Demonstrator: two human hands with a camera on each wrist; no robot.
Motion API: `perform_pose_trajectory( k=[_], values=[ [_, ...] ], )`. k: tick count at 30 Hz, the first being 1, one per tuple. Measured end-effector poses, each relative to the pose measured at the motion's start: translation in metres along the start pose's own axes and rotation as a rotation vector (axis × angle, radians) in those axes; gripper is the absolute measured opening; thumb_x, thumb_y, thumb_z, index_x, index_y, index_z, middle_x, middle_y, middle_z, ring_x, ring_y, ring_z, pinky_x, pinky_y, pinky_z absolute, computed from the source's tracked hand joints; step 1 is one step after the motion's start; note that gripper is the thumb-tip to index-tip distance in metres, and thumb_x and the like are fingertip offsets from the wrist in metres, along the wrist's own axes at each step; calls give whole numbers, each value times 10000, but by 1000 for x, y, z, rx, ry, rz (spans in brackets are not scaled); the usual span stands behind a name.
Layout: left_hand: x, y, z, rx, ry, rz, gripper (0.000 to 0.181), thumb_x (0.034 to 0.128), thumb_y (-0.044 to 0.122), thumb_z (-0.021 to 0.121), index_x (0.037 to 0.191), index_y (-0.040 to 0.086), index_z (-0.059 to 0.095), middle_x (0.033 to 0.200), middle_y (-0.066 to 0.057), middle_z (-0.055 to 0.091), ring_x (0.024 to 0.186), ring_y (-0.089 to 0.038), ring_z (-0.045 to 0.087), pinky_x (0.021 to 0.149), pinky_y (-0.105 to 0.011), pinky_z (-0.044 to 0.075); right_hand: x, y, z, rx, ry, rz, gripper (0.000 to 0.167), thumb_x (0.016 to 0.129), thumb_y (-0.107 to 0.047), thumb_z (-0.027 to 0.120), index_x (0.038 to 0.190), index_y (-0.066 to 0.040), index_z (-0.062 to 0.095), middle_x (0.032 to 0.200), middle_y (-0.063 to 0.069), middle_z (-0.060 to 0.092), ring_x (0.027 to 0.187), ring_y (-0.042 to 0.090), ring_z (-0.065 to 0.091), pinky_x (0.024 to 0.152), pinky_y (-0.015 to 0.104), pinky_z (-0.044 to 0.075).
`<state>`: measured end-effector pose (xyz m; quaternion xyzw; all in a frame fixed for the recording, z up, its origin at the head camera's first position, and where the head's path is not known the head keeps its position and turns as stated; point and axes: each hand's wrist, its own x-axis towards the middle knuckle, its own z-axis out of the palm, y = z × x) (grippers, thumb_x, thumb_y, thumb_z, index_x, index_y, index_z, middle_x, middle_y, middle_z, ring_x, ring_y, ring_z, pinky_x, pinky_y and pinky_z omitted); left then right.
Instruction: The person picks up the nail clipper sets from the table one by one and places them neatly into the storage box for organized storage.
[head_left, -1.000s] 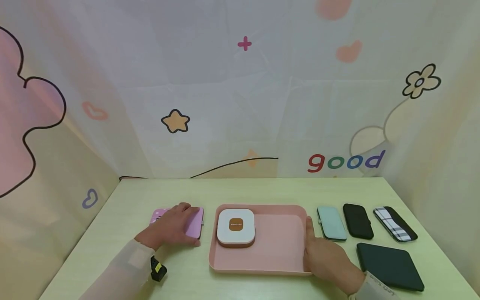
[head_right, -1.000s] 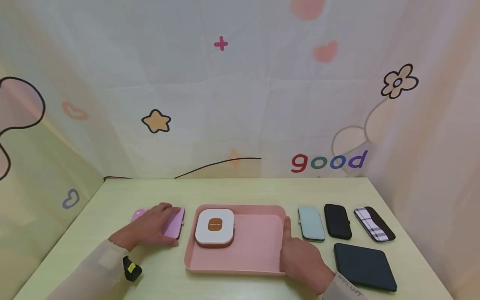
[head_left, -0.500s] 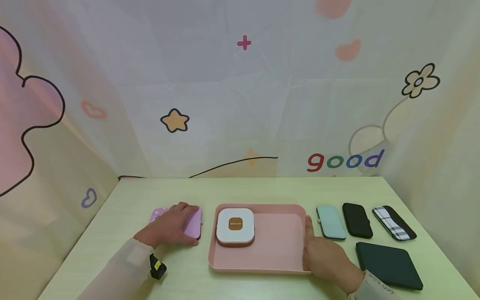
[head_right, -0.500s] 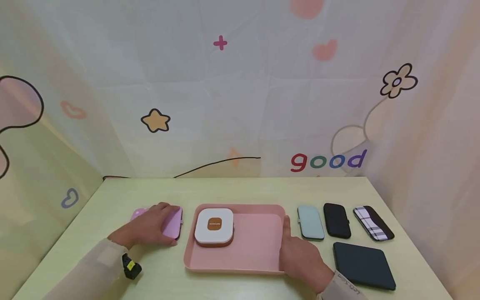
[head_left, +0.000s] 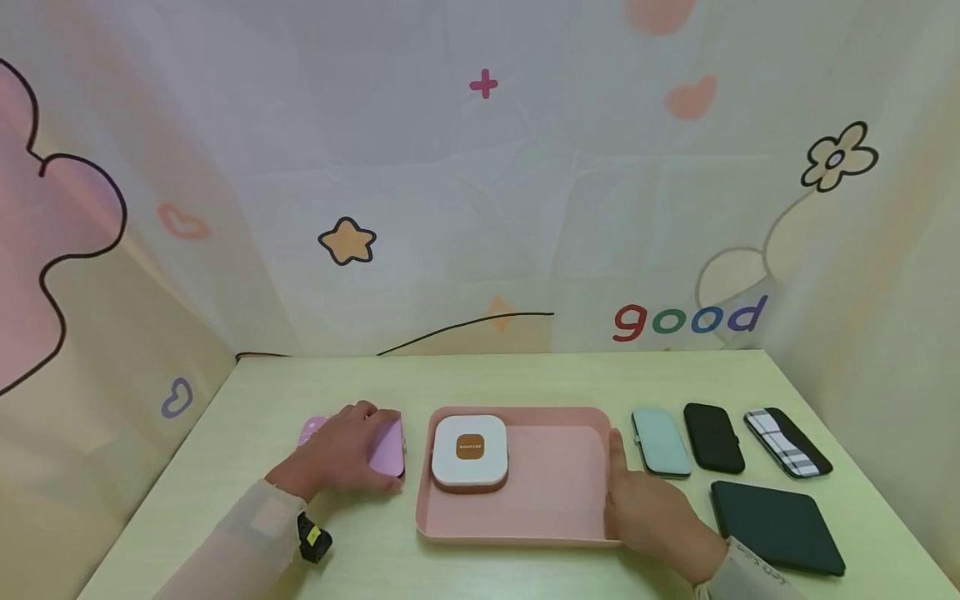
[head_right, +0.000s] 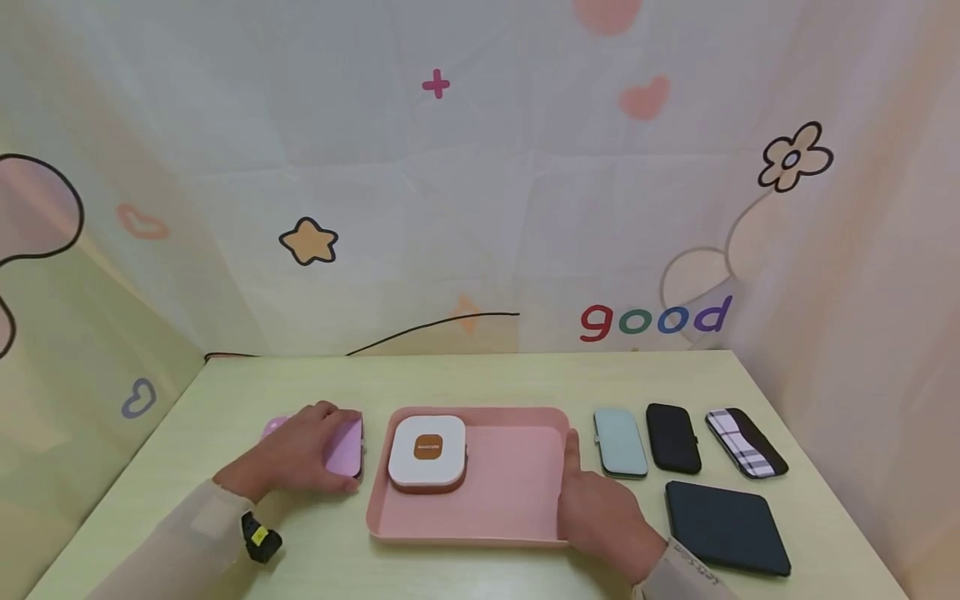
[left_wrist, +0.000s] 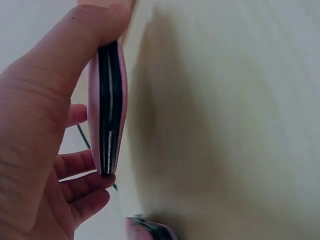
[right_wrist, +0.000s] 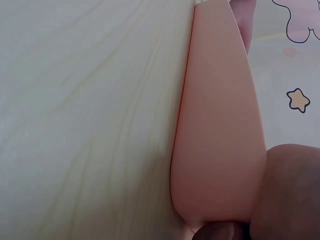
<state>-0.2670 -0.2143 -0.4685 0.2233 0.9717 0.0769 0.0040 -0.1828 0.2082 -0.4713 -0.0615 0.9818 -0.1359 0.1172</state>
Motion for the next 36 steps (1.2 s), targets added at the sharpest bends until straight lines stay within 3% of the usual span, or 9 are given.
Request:
perform_pose_trajectory(
  k=[11, 17, 26, 36],
  values=[
    [4, 17, -18, 8, 65, 65, 951, 650, 709, 750, 1422, 195, 538, 1233, -64, 580, 1000, -182, 536, 748, -332, 488, -2, 3, 0, 34, 32, -52, 773, 993, -132, 437, 1568, 74, -37, 549, -5, 490, 473, 120, 380, 447, 295, 245],
    [6, 27, -23, 2, 73, 70, 955, 643, 715, 753, 1413, 190, 545, 1212, -57, 581, 981, -170, 529, 739, -317, 482, 0, 4, 3, 30, 26, -32, 781, 986, -150, 437, 1572, 64, -32, 560, -6, 497, 478, 126, 399, 453, 295, 266],
    [12, 54, -33, -40, 86, 109, 946, 636, 731, 766, 1409, 232, 548, 1201, -16, 581, 998, -150, 536, 800, -340, 484, -2, 1, 1, 29, 40, -36, 755, 991, -148, 422, 1571, 72, -11, 554, -4, 487, 460, 130, 379, 446, 295, 255],
    [24, 79, -41, 6, 77, 165, 923, 658, 734, 740, 1417, 253, 530, 1202, -23, 583, 966, -145, 519, 770, -306, 467, -2, 1, 0, 34, 34, -35, 801, 977, -145, 466, 1574, 58, -28, 557, -2, 494, 477, 124, 387, 448, 296, 250]
  ],
)
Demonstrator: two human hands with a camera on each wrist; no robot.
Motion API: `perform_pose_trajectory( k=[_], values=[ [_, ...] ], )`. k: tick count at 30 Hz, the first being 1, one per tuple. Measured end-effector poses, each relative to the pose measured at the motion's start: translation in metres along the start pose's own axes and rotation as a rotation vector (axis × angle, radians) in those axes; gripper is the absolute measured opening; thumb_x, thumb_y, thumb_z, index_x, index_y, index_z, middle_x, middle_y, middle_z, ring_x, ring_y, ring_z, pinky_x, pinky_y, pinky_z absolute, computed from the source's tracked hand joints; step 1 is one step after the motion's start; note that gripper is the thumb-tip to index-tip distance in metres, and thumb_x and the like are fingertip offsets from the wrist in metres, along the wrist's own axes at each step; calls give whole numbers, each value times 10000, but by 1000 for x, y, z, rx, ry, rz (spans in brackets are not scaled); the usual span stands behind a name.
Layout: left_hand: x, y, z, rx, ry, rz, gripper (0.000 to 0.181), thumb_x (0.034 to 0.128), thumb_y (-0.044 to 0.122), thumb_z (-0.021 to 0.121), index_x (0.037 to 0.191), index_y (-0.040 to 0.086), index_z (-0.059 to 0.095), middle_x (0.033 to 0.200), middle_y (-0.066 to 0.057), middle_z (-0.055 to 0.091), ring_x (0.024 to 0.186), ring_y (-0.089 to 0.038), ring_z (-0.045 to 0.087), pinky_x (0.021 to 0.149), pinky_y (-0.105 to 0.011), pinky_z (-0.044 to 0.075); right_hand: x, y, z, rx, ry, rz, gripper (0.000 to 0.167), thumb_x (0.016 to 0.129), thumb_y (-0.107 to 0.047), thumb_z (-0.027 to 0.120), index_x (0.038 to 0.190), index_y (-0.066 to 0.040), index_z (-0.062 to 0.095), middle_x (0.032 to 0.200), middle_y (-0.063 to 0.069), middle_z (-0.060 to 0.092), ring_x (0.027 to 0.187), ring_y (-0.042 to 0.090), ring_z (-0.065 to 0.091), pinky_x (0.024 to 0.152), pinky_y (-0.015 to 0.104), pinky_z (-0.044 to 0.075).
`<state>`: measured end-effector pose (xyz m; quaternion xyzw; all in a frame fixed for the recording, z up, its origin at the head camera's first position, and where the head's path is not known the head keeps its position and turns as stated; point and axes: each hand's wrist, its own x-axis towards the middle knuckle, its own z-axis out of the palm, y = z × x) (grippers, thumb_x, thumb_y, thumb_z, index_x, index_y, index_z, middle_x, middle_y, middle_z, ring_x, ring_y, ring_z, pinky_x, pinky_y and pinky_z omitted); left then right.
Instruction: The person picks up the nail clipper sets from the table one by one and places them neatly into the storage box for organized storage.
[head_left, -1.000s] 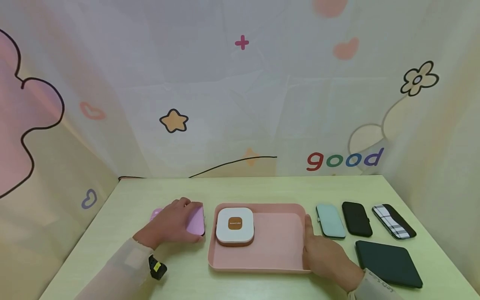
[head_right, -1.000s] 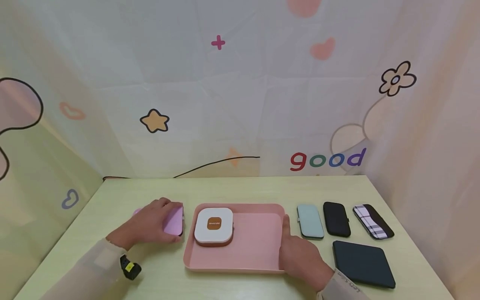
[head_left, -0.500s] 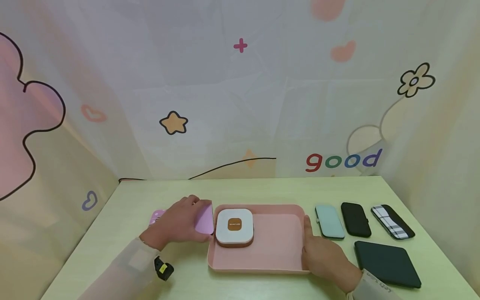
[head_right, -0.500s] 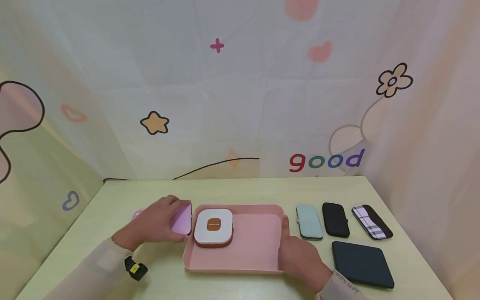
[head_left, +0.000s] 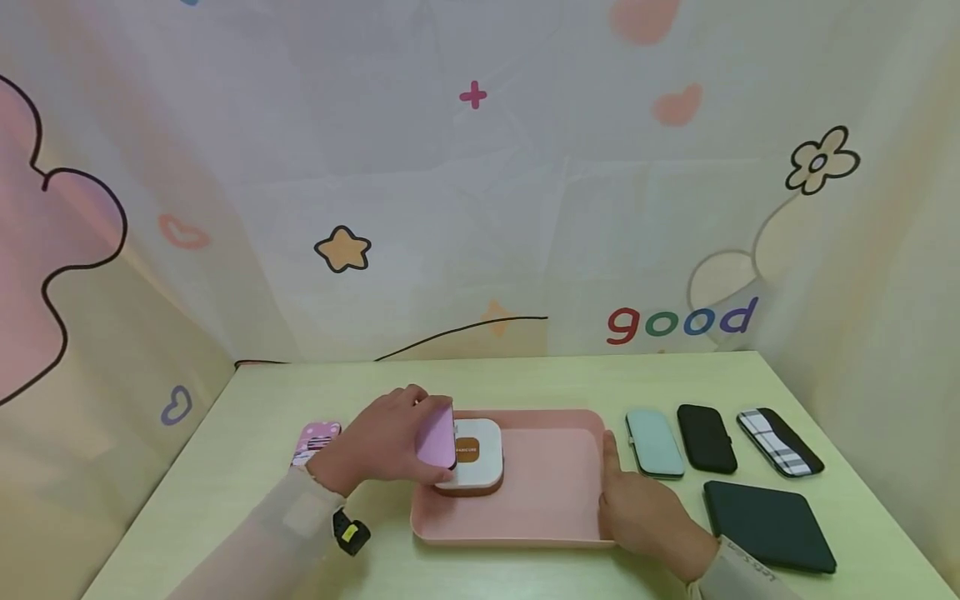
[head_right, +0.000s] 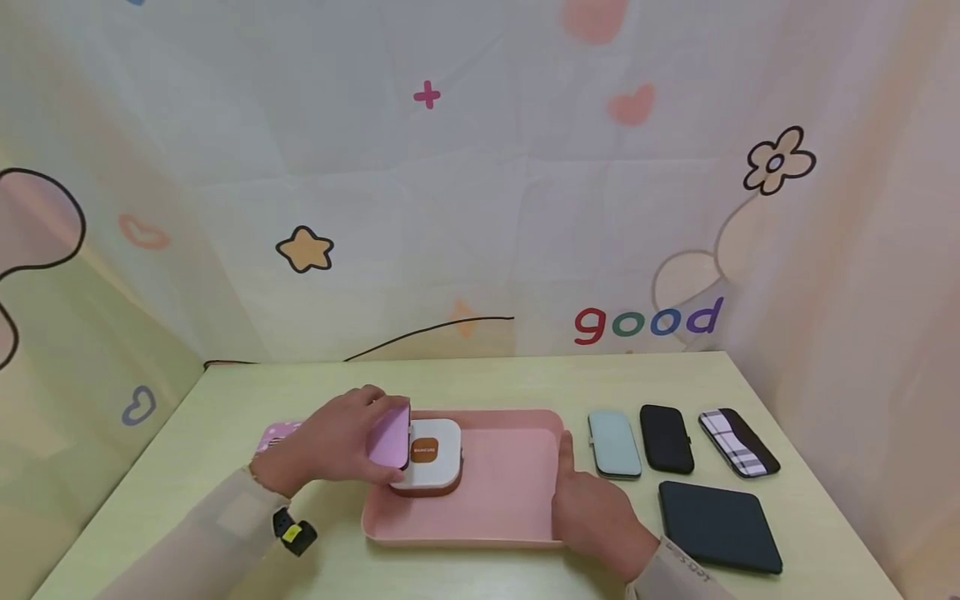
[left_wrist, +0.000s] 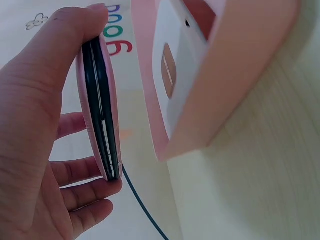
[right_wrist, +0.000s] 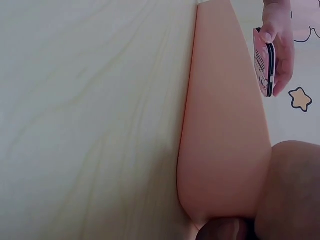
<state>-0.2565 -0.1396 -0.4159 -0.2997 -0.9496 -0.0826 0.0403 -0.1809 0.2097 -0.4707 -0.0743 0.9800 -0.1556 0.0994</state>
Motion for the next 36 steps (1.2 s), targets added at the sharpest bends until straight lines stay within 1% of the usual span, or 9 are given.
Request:
perform_pose_trajectory(
  k=[6, 9, 13, 17, 20, 25, 30, 33, 36],
  values=[
    [9, 14, 0, 13, -6, 21, 969, 667, 757, 709, 1458, 242, 489, 1213, -35, 590, 973, -155, 535, 777, -314, 475, -1, -1, -1, -3, 5, -8, 796, 976, -143, 465, 1572, 65, -19, 550, -3, 490, 469, 121, 385, 445, 293, 245],
    [14, 22, 2, 20, -7, 44, 971, 674, 771, 692, 1461, 241, 486, 1207, -28, 589, 981, -157, 537, 801, -319, 477, 1, 0, 1, 5, 1, -2, 790, 978, -151, 456, 1574, 61, -18, 553, -5, 490, 470, 121, 387, 447, 292, 246],
    [24, 33, 6, 33, 1, 81, 968, 675, 786, 678, 1456, 250, 481, 1200, -17, 588, 983, -160, 543, 820, -320, 486, 1, 2, 2, 14, -7, 7, 804, 975, -150, 462, 1575, 52, -33, 559, -3, 491, 474, 122, 385, 452, 295, 245],
    [34, 44, 10, 49, -15, 114, 978, 673, 785, 680, 1461, 246, 471, 1204, -14, 587, 990, -166, 550, 828, -326, 495, 1, 4, 2, 33, -16, -1, 820, 970, -144, 475, 1575, 49, -43, 561, 0, 492, 472, 124, 388, 456, 296, 247],
    [41, 52, 10, 38, -24, 134, 959, 677, 751, 697, 1457, 242, 466, 1206, -21, 583, 982, -174, 550, 817, -320, 496, 1, 5, 1, 48, -15, -16, 830, 966, -146, 485, 1573, 55, -44, 556, -2, 493, 467, 123, 396, 455, 294, 254],
    [52, 62, 7, 13, -36, 138, 933, 681, 729, 716, 1444, 254, 466, 1205, -19, 577, 968, -166, 546, 793, -299, 497, 3, 5, 1, 94, -18, -15, 850, 957, -159, 490, 1580, 34, -55, 544, -18, 500, 448, 112, 389, 451, 288, 248],
    [59, 72, 9, 9, -60, 154, 924, 687, 735, 707, 1435, 243, 481, 1204, -17, 584, 973, -168, 547, 792, -304, 496, 2, 6, 0, 131, -37, -14, 870, 943, -150, 499, 1581, 25, -65, 560, -13, 515, 462, 121, 412, 460, 291, 268],
    [62, 77, 11, 7, -78, 146, 913, 688, 739, 701, 1432, 258, 477, 1206, -2, 573, 967, -154, 536, 775, -287, 487, 0, 6, -1, 138, -35, -18, 876, 936, -150, 508, 1584, 23, -55, 566, -12, 516, 475, 122, 416, 469, 289, 274],
    [66, 81, 14, -5, -113, 114, 917, 674, 760, 696, 1434, 299, 468, 1210, 23, 556, 960, -134, 528, 699, -274, 478, -1, 7, -1, 144, -31, -29, 885, 930, -149, 517, 1583, 27, -55, 569, -14, 515, 494, 120, 423, 480, 286, 291]
  ],
)
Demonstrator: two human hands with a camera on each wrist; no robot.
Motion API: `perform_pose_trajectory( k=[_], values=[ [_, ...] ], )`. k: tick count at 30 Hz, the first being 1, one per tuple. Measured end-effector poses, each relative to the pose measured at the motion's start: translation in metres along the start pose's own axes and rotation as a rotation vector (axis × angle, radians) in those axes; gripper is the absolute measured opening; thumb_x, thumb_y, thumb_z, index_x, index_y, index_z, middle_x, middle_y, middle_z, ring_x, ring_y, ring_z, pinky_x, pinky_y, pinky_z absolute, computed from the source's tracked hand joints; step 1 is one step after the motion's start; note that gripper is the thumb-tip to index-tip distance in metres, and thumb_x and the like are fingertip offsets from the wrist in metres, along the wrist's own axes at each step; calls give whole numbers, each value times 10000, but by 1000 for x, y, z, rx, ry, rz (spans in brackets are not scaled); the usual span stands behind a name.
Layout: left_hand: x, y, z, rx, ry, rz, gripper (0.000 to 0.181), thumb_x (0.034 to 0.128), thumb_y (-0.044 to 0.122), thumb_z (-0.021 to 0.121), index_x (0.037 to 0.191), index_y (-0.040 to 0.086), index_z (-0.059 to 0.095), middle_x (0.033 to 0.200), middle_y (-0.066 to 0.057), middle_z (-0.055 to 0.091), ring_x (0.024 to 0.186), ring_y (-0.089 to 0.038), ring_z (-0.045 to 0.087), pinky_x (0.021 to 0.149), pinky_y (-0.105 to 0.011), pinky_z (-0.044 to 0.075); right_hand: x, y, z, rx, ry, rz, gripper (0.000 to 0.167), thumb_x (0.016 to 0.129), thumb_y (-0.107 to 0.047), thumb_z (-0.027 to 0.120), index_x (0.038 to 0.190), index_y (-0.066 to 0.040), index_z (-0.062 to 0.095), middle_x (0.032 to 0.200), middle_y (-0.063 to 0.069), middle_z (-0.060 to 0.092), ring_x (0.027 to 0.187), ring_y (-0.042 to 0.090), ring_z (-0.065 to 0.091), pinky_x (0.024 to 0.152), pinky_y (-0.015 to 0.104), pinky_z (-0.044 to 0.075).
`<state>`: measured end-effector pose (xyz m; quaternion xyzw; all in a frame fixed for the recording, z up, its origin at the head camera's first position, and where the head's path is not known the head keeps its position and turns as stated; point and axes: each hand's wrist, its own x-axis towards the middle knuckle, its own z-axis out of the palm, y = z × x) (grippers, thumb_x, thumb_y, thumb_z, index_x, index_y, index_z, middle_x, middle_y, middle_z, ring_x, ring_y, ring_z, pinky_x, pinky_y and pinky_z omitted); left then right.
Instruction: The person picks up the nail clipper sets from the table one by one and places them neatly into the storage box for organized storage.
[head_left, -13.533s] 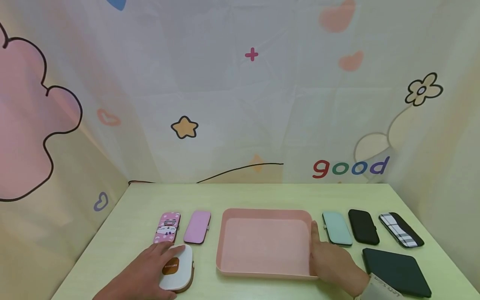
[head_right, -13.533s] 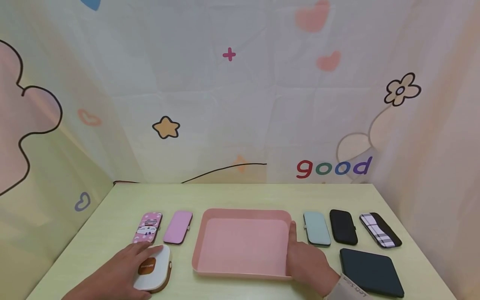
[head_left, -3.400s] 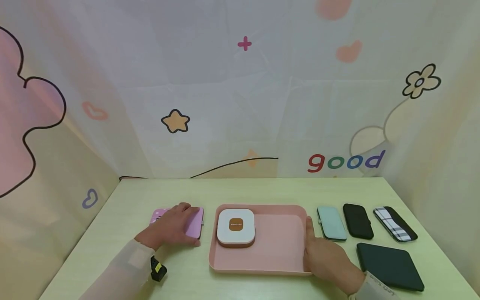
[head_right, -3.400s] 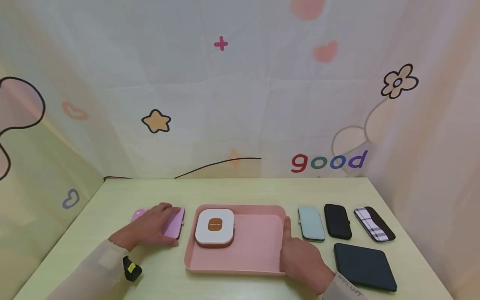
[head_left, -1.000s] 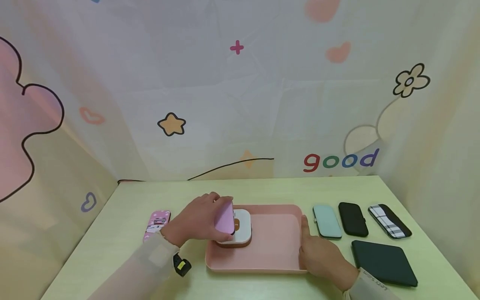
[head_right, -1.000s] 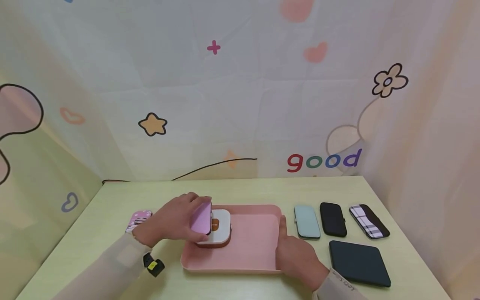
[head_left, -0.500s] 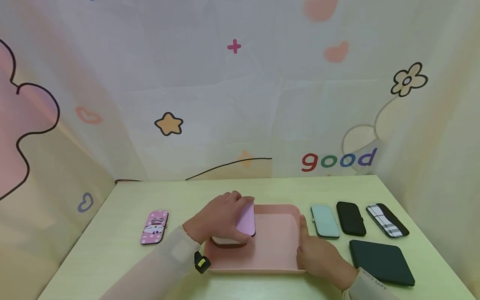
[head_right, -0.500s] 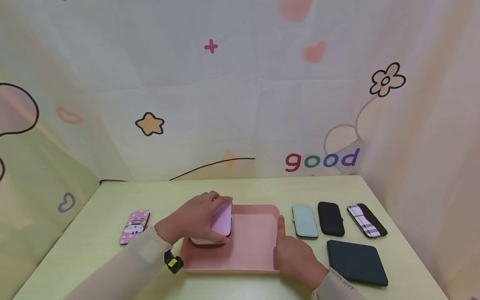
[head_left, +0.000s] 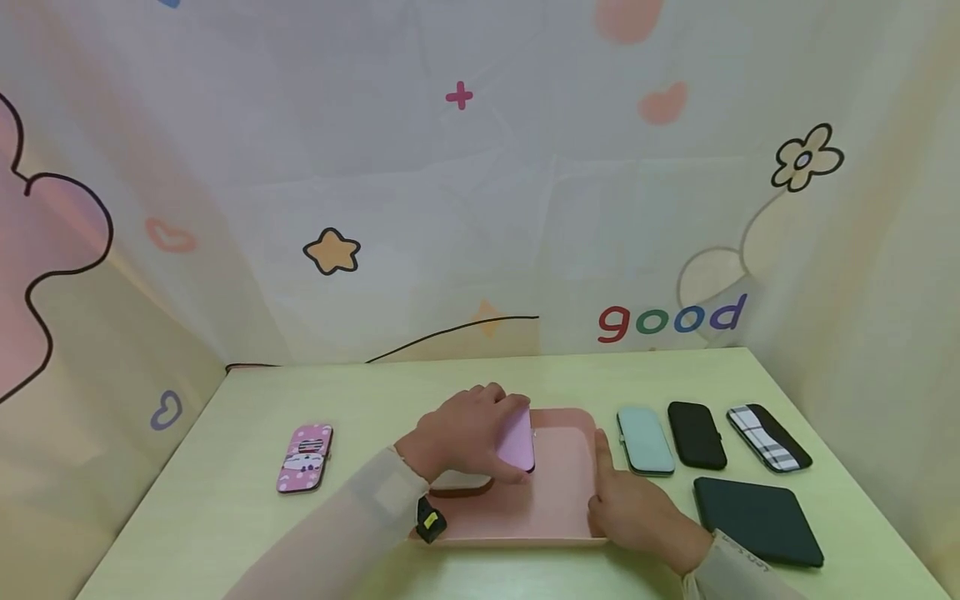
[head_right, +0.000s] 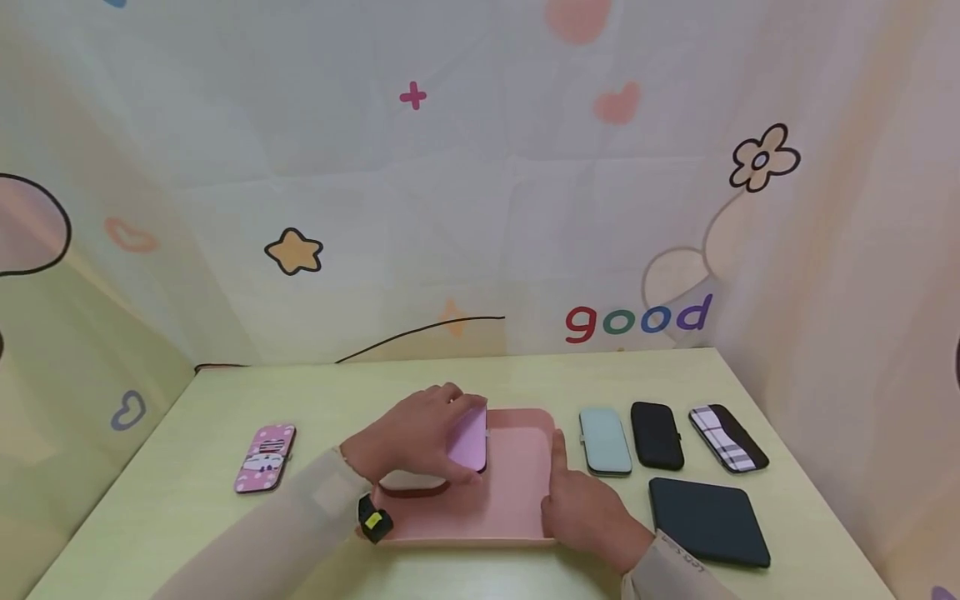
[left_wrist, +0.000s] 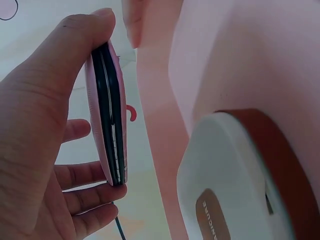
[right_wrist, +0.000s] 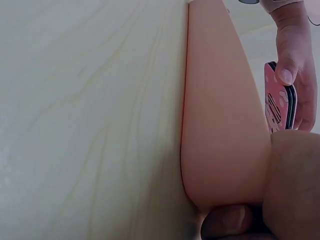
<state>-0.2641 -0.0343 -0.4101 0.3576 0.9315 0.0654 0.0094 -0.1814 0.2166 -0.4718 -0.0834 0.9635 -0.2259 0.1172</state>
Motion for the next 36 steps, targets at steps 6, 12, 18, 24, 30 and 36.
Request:
perform_pose_trajectory(
  k=[6, 12, 18, 24, 30, 36],
  values=[
    [6, 6, 3, 3, -48, -38, 933, 660, 795, 678, 1445, 345, 453, 1179, 64, 543, 939, -112, 519, 597, -292, 446, 1, 0, 2, -1, -1, 5, 911, 913, -158, 529, 1584, 21, -60, 579, -11, 519, 511, 126, 438, 491, 294, 315],
    [15, 13, 7, 32, -34, 14, 918, 691, 781, 670, 1440, 287, 474, 1195, 31, 592, 981, -129, 557, 772, -310, 487, 4, 1, 1, 10, -18, 20, 949, 895, -173, 544, 1583, 8, -85, 575, -22, 543, 481, 124, 457, 468, 292, 307],
    [25, 23, 10, 26, -67, 35, 889, 721, 760, 672, 1430, 262, 474, 1180, 24, 598, 994, -135, 553, 842, -319, 492, 3, 3, 1, 34, -24, 13, 1015, 855, -154, 581, 1581, -2, -113, 584, -15, 547, 490, 127, 467, 472, 301, 329],
    [35, 31, 16, 35, -87, 49, 874, 740, 743, 673, 1429, 240, 482, 1170, 23, 597, 980, -135, 546, 844, -315, 488, 2, 3, 1, 53, -29, -5, 1049, 823, -150, 596, 1582, -4, -113, 594, -22, 545, 504, 125, 473, 478, 301, 335],
    [43, 36, 22, 51, -89, 70, 912, 732, 754, 676, 1447, 227, 467, 1161, 5, 599, 979, -157, 551, 919, -315, 465, 2, 3, -1, 56, -38, -1, 1117, 772, -190, 633, 1581, -3, -114, 626, -13, 551, 531, 140, 499, 491, 316, 358],
    [49, 40, 28, 46, -106, 87, 915, 731, 774, 658, 1459, 254, 468, 1158, 21, 586, 971, -140, 536, 834, -299, 483, 2, 3, -2, 68, -45, -11, 1172, 751, -197, 666, 1579, -22, -145, 643, -17, 554, 537, 139, 502, 487, 318, 359]
  ],
)
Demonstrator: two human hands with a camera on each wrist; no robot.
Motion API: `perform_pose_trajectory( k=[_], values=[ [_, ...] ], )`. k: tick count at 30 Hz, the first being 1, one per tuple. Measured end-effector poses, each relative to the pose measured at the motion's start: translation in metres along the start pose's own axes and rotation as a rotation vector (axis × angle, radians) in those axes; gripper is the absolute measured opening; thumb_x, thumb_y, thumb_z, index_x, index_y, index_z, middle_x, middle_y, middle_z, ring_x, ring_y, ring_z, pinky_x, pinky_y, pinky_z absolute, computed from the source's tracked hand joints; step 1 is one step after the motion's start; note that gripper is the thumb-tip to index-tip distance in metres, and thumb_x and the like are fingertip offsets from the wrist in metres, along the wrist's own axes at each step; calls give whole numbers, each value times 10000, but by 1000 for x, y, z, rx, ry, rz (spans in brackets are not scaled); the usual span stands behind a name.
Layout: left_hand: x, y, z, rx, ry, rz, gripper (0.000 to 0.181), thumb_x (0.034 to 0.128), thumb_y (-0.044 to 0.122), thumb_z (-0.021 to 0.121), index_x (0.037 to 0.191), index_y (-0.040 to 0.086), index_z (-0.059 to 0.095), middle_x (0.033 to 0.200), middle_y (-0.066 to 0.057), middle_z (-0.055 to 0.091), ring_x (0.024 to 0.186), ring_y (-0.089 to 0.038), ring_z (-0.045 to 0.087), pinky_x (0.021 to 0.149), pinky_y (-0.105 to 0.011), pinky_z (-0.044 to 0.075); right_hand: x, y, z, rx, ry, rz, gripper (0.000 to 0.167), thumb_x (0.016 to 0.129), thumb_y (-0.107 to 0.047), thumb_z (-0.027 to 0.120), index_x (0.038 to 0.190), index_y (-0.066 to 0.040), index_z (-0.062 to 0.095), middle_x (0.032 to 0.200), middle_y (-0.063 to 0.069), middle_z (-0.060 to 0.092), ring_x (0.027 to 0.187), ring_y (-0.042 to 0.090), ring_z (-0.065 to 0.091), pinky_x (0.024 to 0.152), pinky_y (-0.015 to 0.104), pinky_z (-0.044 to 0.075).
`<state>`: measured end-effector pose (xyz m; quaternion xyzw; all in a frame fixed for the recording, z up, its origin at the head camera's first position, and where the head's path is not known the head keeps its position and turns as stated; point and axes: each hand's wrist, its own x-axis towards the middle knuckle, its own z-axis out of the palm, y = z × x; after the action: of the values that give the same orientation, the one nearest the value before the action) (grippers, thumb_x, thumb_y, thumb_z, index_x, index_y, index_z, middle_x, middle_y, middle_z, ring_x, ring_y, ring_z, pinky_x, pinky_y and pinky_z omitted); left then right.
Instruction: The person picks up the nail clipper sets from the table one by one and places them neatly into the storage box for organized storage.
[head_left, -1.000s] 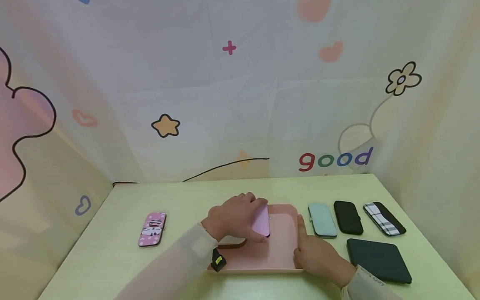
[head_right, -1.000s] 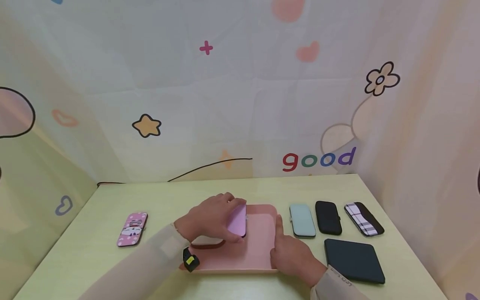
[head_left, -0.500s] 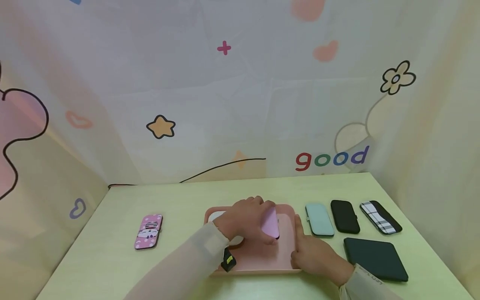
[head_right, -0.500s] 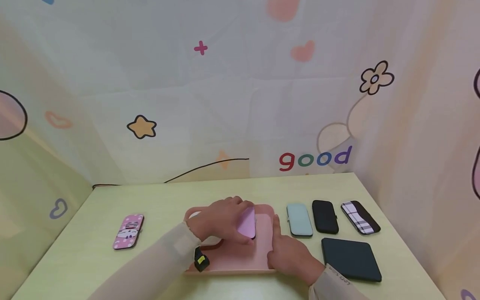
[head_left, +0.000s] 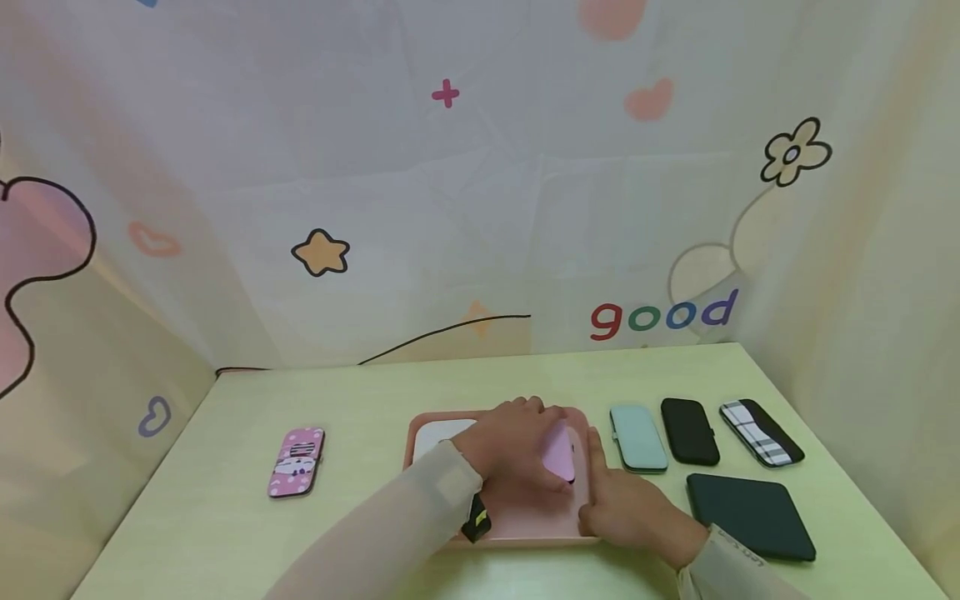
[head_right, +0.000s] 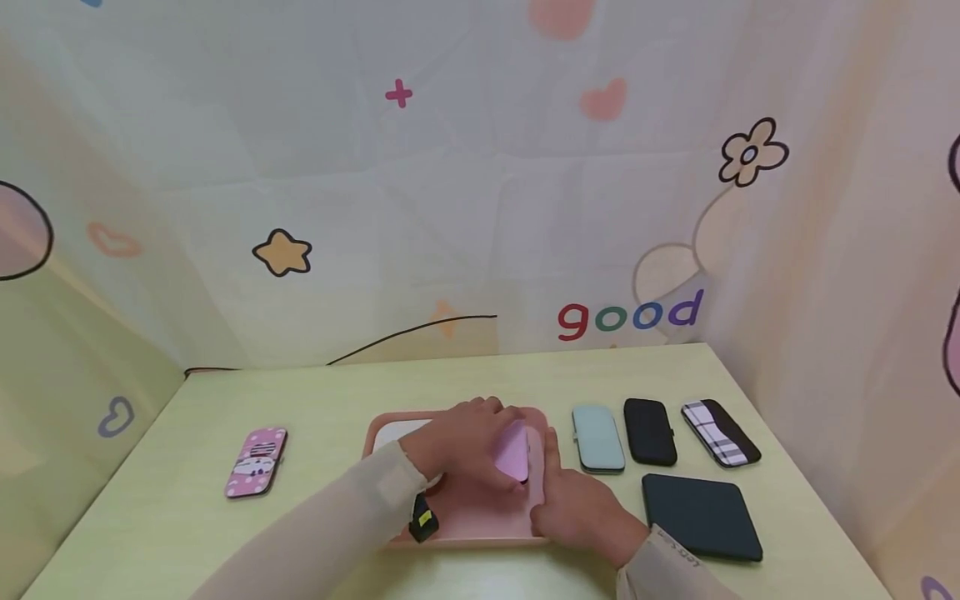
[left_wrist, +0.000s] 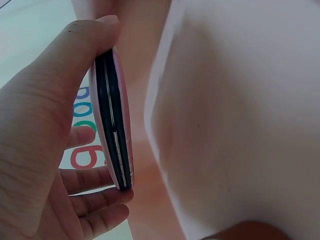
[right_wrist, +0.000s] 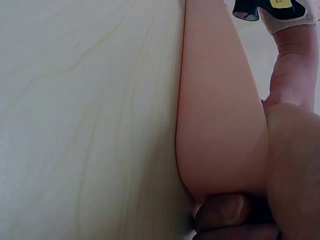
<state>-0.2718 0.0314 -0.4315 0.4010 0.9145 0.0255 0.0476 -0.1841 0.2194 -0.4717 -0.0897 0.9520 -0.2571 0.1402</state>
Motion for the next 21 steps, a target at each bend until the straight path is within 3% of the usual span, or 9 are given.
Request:
perform_pose_trajectory(
  k=[4, 13, 21],
  values=[
    [3, 5, 1, -7, -9, 3, 909, 733, 774, 656, 1465, 272, 459, 1174, 29, 583, 992, -138, 535, 792, -314, 498, -1, 0, 0, -4, -10, 3, 1182, 769, -207, 669, 1576, -54, -181, 649, -22, 555, 540, 138, 505, 495, 317, 367],
    [10, 12, 10, 2, -35, 13, 906, 719, 784, 661, 1424, 262, 434, 1181, 28, 570, 1048, -157, 549, 862, -297, 499, 1, 0, 1, -17, -30, 1, 1205, 764, -222, 669, 1579, -147, -215, 626, -15, 543, 517, 140, 478, 468, 315, 314],
    [18, 11, 17, -98, -11, 39, 881, 709, 748, 711, 1390, 276, 411, 1106, 54, 551, 988, -132, 536, 901, -242, 473, 1, 0, 0, -16, -26, 15, 1182, 779, -221, 666, 1589, -169, -193, 622, -17, 527, 510, 140, 458, 469, 307, 277]
  ],
)
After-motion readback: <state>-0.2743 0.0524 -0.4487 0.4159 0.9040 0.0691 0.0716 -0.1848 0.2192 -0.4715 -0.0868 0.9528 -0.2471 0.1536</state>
